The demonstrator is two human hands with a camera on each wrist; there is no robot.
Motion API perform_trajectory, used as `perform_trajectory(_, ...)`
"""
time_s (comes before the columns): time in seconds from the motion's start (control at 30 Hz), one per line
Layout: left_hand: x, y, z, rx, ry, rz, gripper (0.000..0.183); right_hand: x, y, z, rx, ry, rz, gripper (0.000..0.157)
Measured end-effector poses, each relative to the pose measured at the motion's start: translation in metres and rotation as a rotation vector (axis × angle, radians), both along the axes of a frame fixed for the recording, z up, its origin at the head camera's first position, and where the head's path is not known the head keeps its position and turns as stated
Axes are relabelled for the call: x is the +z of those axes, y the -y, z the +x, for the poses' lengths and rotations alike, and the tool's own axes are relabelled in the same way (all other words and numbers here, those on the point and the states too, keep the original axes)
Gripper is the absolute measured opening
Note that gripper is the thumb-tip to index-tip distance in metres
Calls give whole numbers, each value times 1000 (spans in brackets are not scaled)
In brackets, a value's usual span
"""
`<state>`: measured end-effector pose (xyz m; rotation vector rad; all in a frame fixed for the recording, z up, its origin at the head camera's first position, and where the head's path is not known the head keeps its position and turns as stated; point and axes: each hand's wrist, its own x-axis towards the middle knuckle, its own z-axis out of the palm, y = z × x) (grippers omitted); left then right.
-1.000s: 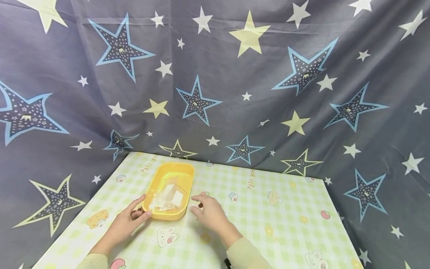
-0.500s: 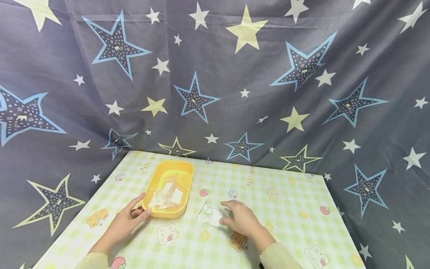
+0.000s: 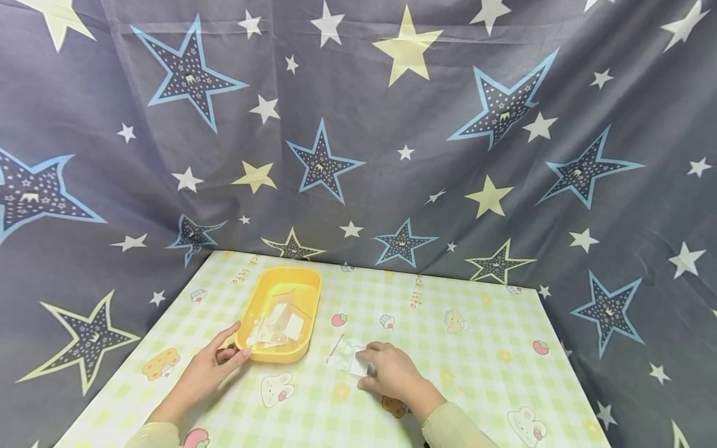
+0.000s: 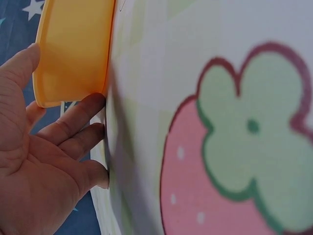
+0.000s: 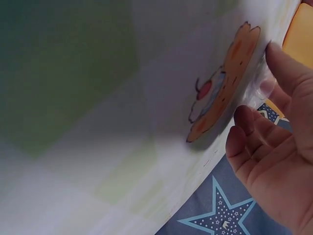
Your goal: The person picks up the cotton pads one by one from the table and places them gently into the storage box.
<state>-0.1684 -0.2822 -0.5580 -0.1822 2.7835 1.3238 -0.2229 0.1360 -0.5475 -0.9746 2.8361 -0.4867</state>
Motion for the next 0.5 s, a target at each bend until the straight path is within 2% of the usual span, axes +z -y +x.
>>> perform_trajectory(0.27,-2,2,-1,10,-8,1,86,-3,6,0,21,-120,9,35)
perform_trajectory(0.5,-3,0,0,12,-13,12,86,-2,4,-2,-12,-193,-58,11)
